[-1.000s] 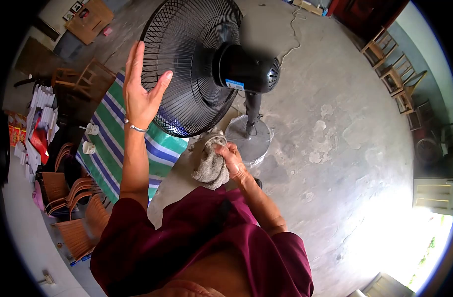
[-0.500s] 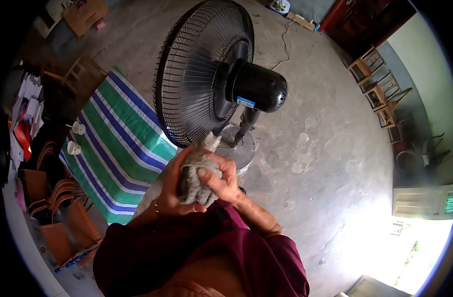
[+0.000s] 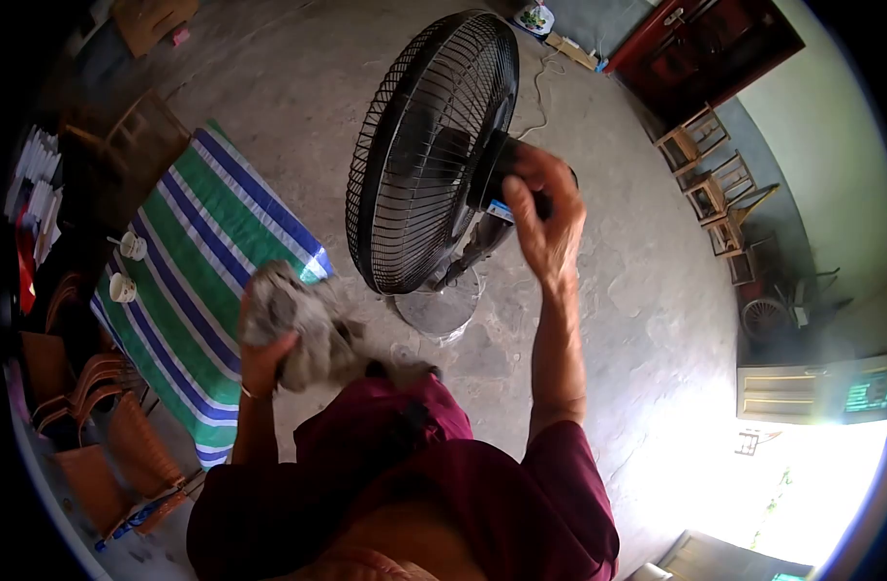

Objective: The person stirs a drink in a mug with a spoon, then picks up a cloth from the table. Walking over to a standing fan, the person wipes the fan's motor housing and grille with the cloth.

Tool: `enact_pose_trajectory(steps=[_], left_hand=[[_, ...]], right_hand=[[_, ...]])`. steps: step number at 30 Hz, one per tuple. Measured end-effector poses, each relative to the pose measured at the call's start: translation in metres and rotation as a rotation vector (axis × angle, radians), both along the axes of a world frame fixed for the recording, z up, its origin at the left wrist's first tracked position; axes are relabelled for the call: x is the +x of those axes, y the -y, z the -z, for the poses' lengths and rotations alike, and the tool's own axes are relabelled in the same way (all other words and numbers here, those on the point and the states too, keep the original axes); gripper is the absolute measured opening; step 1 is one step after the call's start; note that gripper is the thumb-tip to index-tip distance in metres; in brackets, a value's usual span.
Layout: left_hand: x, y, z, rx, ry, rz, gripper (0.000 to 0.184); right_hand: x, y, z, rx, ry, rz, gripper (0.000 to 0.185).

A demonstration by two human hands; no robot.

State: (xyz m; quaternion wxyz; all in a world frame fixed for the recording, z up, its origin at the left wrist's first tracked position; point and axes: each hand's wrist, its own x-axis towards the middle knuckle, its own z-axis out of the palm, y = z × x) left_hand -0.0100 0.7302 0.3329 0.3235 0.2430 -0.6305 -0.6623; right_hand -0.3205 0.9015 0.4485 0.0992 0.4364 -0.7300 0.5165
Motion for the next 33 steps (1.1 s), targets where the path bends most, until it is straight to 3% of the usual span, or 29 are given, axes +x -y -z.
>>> enact_pose_trajectory(steps=[3,6,14,21,29,33], left_hand=[[-0.006,0.028,0.017,0.105,-0.067,-0.181,0.074],[-0.018,0.04,-0.003,0.212,-0.17,-0.161,0.047],[-0.027,0.033,-0.018,0.288,-0.247,-0.261,0.047],[-0.029,0.029,0.004,0.233,-0.194,-0.331,0.045],[-0.057,0.085,0.001,0.274,-0.202,-0.194,0.048],[-0.077,0.101,-0.007,0.21,-0.17,0.016,0.052]], right_hand=[[-0.021,0.016,-0.021,-0.011,-0.035,-0.039,0.045],[-0.036,0.035,-0.044,-0.004,-0.215,-0.151,0.057],[-0.042,0.089,-0.09,-0.015,-0.626,-0.349,0.046],[-0.036,0.104,-0.066,0.099,-0.863,-0.366,0.039],[-0.016,0.096,-0.065,0.219,-0.808,-0.222,0.041],[-0.003,0.097,-0.063,0.206,-0.69,-0.167,0.057]])
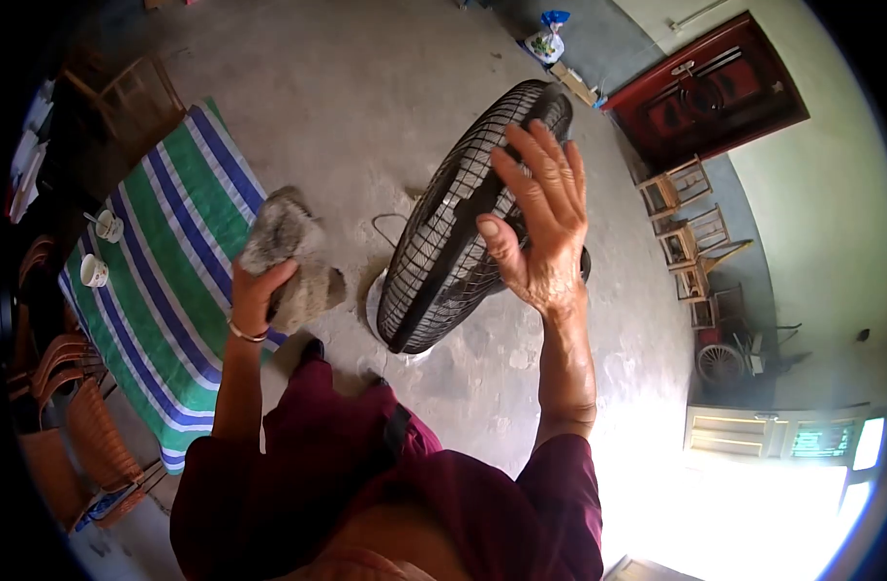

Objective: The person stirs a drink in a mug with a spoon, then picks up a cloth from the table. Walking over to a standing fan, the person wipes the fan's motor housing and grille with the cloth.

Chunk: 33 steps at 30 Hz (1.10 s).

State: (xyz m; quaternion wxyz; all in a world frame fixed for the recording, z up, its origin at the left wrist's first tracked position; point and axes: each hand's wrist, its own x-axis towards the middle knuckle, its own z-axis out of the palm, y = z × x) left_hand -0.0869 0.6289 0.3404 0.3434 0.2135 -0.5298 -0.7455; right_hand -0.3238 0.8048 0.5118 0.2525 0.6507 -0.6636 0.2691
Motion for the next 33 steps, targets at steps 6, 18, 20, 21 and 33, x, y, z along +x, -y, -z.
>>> enact_pose_trajectory(steps=[6,18,20,21,33], left_hand=[[-0.031,-0.022,-0.022,-0.163,-0.029,0.175,0.074],[-0.079,-0.026,-0.054,-0.463,-0.153,0.167,0.06],[-0.088,-0.033,-0.024,-0.404,-0.115,0.129,0.056],[-0.092,-0.035,-0.009,-0.348,-0.072,0.083,0.052],[-0.076,-0.029,0.014,-0.112,0.034,0.354,0.047]], right_hand=[[0.033,0.012,0.003,-0.027,0.148,0.155,0.063],[0.059,0.016,0.015,-0.141,0.309,0.295,0.046],[0.058,0.013,0.017,-0.161,0.28,0.264,0.044],[0.058,0.013,0.018,-0.16,0.281,0.269,0.044],[0.06,0.011,0.021,-0.229,0.364,0.244,0.04]])
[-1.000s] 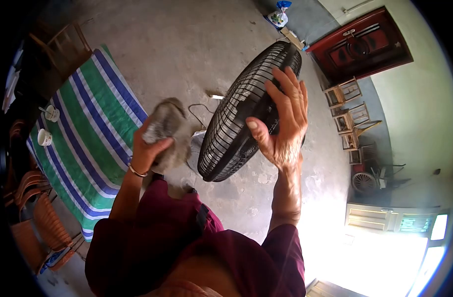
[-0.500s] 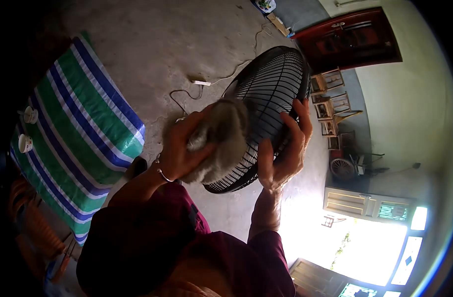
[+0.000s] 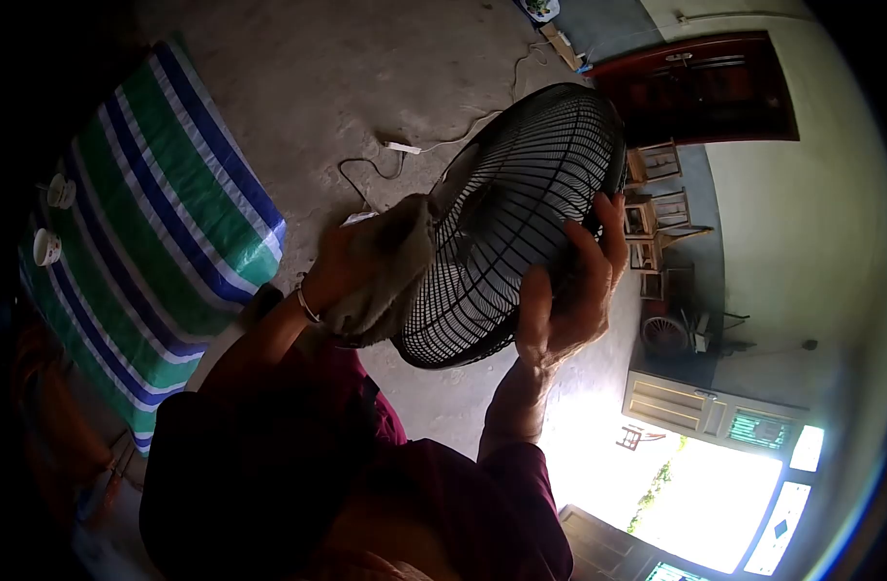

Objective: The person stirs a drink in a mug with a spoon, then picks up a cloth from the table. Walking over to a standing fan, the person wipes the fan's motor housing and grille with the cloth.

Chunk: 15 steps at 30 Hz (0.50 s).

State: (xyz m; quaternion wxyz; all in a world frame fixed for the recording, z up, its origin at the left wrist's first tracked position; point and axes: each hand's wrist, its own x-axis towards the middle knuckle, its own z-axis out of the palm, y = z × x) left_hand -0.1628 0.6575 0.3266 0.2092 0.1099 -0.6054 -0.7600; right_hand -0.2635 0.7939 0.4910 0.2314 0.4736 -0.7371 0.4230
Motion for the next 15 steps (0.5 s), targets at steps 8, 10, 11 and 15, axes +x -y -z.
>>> enact_pose_trajectory(steps=[8,10,11,15], left_hand=[[-0.02,0.002,0.008,-0.189,-0.096,-0.178,0.053],[-0.044,0.007,0.046,-0.24,0.015,-0.169,0.052],[-0.049,0.007,0.056,-0.292,0.127,-0.152,0.052],[-0.044,0.003,0.049,-0.041,0.138,-0.085,0.051]], right_hand=[[-0.001,0.002,0.001,0.001,-0.01,-0.006,0.039],[-0.002,0.003,0.001,0.008,-0.013,-0.01,0.039],[-0.001,0.003,0.001,0.009,-0.024,-0.004,0.038],[-0.003,0.001,0.001,0.014,-0.077,-0.022,0.037]])
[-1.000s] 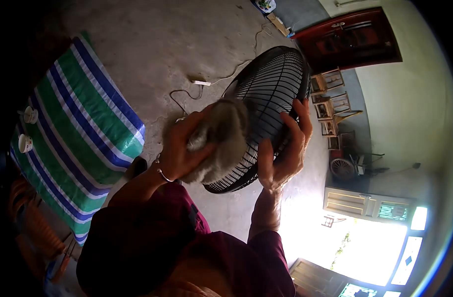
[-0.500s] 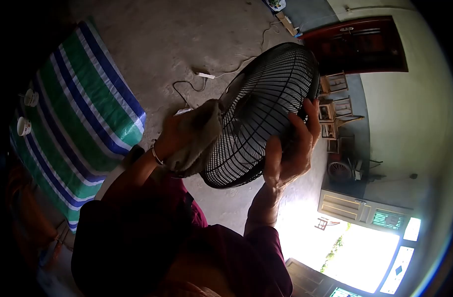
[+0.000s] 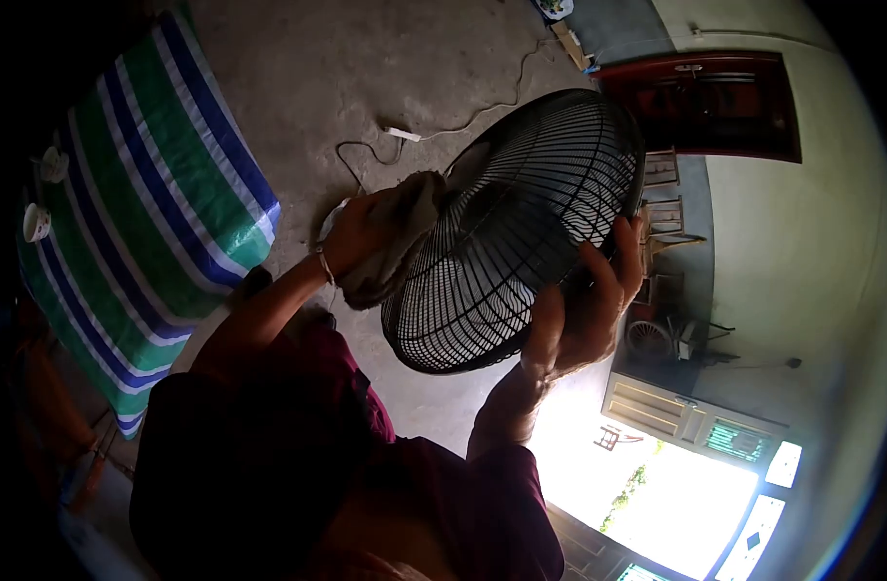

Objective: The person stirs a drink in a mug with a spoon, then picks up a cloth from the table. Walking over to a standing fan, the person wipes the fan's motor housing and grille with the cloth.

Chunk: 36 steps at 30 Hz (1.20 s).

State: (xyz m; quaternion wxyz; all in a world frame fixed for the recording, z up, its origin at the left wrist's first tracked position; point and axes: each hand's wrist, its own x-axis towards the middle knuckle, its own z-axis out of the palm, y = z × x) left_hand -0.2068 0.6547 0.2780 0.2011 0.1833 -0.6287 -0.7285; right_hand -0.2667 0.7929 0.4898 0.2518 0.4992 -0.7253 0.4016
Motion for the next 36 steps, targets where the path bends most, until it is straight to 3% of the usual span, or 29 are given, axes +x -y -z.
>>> enact_pose_trajectory(steps=[2,3,8,10,11,15,17,20,21,25,33,36], left_hand=[[0.015,-0.004,-0.012,0.058,-0.087,0.086,0.05],[0.026,-0.01,-0.012,0.044,-0.135,0.16,0.04],[0.054,-0.013,-0.023,0.013,-0.193,0.282,0.04],[0.034,-0.005,-0.005,0.36,-0.327,0.233,0.045],[0.026,0.009,-0.006,0.146,-0.28,0.226,0.045],[-0.033,0.035,0.014,0.084,-0.169,0.241,0.043],[-0.049,0.036,0.018,0.0,-0.382,0.139,0.046],[-0.033,0.04,-0.01,0.051,-0.279,0.252,0.049],[-0.023,0.042,-0.018,-0.06,-0.156,0.337,0.049],[0.007,0.037,-0.023,-0.047,-0.241,0.445,0.049],[0.032,0.021,-0.059,-0.017,-0.39,0.332,0.049],[0.007,0.029,-0.047,-0.086,-0.329,0.266,0.046]], right_hand=[[0.0,0.001,0.0,0.022,-0.028,0.013,0.037],[0.003,0.002,0.0,0.026,-0.041,0.04,0.039],[-0.001,-0.002,0.002,0.002,-0.045,0.02,0.041],[0.002,0.002,0.002,-0.008,-0.037,0.026,0.041],[0.004,0.004,0.003,-0.024,-0.028,0.029,0.041],[0.012,0.015,0.001,-0.043,0.018,0.069,0.041],[0.007,0.009,0.001,-0.009,0.008,0.046,0.038],[0.0,0.005,0.001,-0.022,0.012,0.019,0.038],[0.0,0.005,0.0,-0.024,0.012,0.024,0.038],[0.003,0.006,0.0,-0.026,0.024,0.019,0.038],[0.005,0.007,0.001,-0.049,0.005,0.032,0.037],[0.009,0.009,0.0,-0.04,0.019,0.049,0.036]])
